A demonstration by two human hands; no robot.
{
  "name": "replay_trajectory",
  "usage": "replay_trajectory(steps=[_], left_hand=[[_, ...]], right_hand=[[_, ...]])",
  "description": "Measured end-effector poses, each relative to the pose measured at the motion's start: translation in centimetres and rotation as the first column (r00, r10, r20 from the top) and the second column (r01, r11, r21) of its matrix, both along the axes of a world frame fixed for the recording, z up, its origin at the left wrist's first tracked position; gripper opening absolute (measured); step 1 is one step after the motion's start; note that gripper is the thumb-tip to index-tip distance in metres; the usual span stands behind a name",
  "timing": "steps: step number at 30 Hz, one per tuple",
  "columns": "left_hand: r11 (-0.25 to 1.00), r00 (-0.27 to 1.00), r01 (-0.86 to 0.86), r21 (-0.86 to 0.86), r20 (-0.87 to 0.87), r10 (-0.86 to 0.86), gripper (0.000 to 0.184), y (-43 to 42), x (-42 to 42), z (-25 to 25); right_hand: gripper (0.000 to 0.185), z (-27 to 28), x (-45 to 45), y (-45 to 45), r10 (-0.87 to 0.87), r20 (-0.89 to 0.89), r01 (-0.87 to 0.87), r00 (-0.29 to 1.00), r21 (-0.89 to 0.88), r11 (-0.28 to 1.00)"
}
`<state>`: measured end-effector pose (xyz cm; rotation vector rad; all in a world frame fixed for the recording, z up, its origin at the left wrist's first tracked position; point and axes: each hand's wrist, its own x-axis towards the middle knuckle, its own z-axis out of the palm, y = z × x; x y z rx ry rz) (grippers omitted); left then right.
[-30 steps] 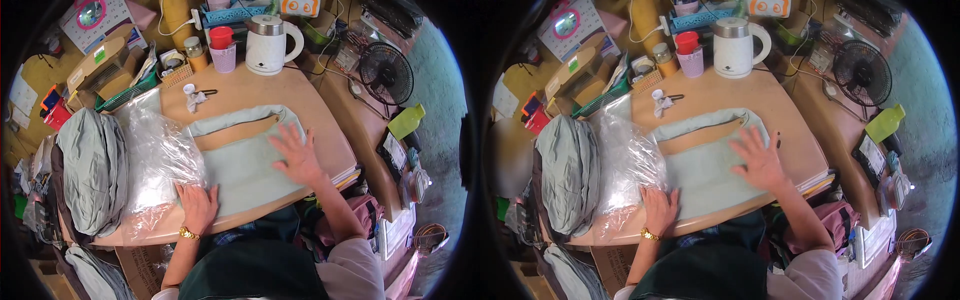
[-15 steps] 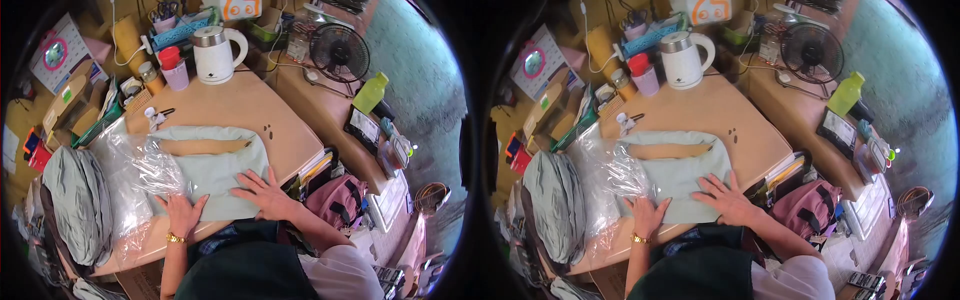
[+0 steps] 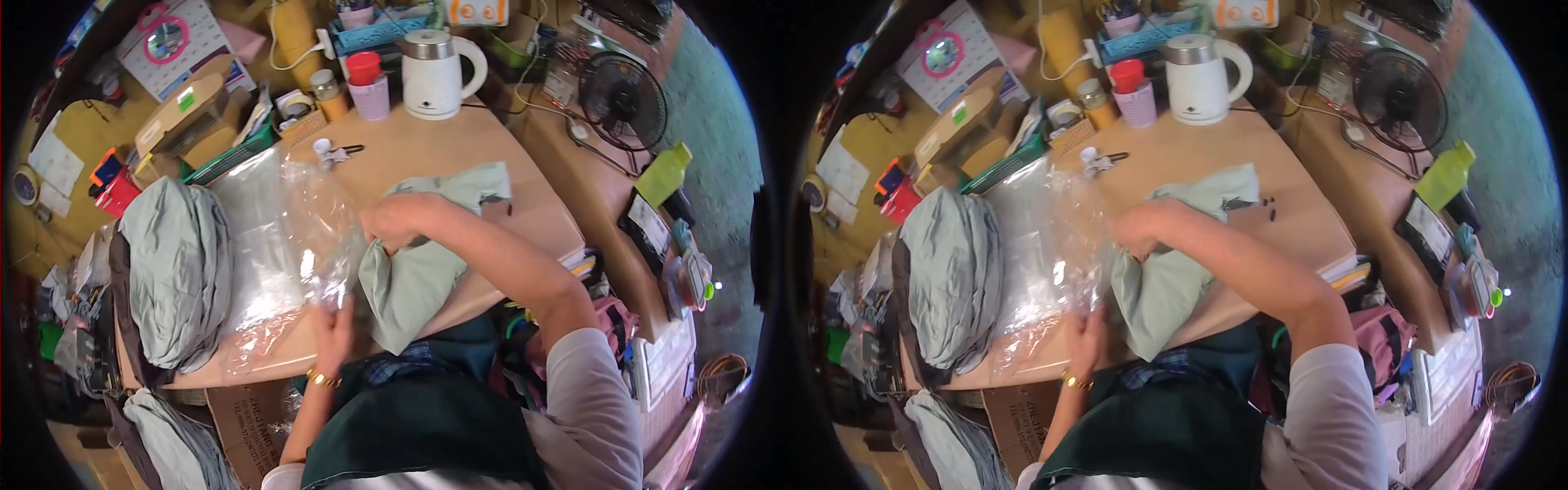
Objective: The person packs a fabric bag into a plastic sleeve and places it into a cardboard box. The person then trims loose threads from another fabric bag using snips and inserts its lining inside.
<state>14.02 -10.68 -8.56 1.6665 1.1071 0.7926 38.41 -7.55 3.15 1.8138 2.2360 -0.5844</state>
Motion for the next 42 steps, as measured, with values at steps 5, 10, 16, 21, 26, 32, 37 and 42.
replay_trajectory(steps=[5,10,16,21,26,32,37,42], left_hand=[[0.982,0.964,-0.145,0.123,-0.206,0.168,0.02,0.6,-11.4,6.7],[0.721,0.613,0.339,0.604,-0.723,0.318,0.045,3.5,-21.3,10.7],[0.955,0.856,-0.264,0.138,-0.423,0.298,0.038,4.6,-26.4,15.7],[0.9,0.896,-0.36,0.245,-0.177,0.407,0.044,7.9,-23.7,20.7],[0.433,0.696,0.114,0.894,-0.383,0.607,0.038,9.7,-15.3,24.8],[0.44,0.71,0.28,0.853,-0.493,0.503,0.086,10.7,-9.4,26.3],[0.385,0.7,0.449,0.807,-0.585,0.41,0.095,10.0,-3.2,24.2],[0.35,0.671,0.594,0.724,-0.687,0.28,0.087,5.9,3.4,21.4]], right_hand=[[0.028,-4.5,-1.7,3.2,0.413,-0.016,-0.407,0.911,0.133,0.904],[0.034,-7.9,-3.7,6.9,0.464,-0.088,-0.454,0.882,0.109,0.884],[0.036,-8.2,-7.9,10.2,0.535,0.34,-0.593,0.774,0.09,0.8],[0.024,-7.5,-8.2,11.2,0.602,0.22,-0.637,0.768,0.16,0.754],[0.024,-4.8,-4.5,5.9,0.46,-0.004,-0.449,0.888,0.214,0.868],[0.019,3.3,3.3,-6.3,0.012,-0.45,0.228,0.893,0.475,0.85],[0.017,2.4,0.8,-11.1,-0.041,-0.726,0.664,0.687,0.602,0.444],[0.015,0.8,-4.6,-9.3,-0.017,-0.827,0.78,0.562,0.524,0.342]])
